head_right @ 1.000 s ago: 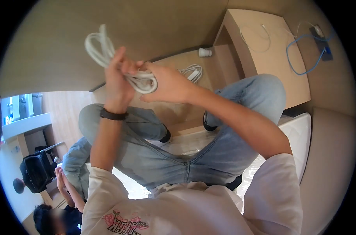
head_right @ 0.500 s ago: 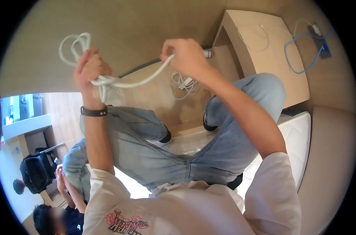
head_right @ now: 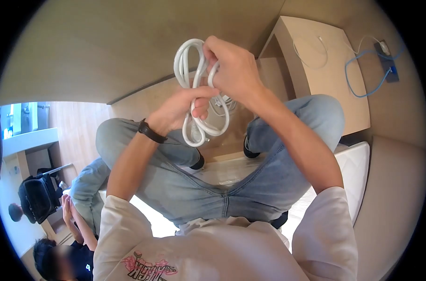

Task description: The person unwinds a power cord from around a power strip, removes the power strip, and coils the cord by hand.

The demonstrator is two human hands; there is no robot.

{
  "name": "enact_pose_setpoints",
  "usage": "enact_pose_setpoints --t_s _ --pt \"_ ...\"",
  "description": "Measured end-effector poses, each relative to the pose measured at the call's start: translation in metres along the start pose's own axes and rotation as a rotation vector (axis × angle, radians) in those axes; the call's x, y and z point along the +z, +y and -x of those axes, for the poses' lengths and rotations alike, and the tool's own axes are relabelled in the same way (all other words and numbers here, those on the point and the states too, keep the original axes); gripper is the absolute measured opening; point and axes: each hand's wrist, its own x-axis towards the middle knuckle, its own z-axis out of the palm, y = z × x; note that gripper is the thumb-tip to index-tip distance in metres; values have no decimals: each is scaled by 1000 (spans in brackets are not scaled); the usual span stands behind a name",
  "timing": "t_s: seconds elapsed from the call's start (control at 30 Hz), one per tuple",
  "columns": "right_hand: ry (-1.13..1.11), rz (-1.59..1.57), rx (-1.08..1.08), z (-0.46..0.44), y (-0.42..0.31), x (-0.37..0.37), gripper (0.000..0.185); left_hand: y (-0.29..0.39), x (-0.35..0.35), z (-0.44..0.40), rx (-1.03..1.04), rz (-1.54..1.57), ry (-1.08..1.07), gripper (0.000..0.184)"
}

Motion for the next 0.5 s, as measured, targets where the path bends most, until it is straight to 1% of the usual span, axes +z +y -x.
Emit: enact_pose_setpoints --t_s 0.07,0.13,0.17,0.2,0.23,0.27,0.3,0.33,0.37,0.4,0.47,0.5 --pt "-3 -10 -38 1 0 1 28 -5 -6 -4 -28 -19 -3 16" --pt "-16 -42 -27 0 0 1 30 -6 -11 -7 -70 -52 -142 14" --pt "-24 -70 -14 0 1 1 32 -10 -12 -10 -70 -53 -141 14" --pt "-22 -69 -13 -2 3 2 32 -16 -12 -14 8 2 -105 15" --pt "17 -47 -33 -5 7 4 36 -20 -12 -17 85 57 -71 16" --pt "56 -26 -53 -7 10 4 40 -16 -6 -12 84 55 -75 16" --pt "60 -24 -52 -7 13 5 40 -8 4 -2 47 96 -98 17" --pt "1 -62 24 -8 16 5 40 -3 9 4 11 139 -120 19" --pt "-58 -100 100 -8 20 5 40 -6 3 0 40 33 -173 21" --pt "-55 -98 100 -10 23 5 40 -6 -5 -4 40 30 -176 21" --pt "-224 101 215 -11 32 2 31 -2 -12 -8 126 -36 -384 22" --pt "-222 100 215 -14 36 0 31 0 -10 -6 114 6 -362 22"
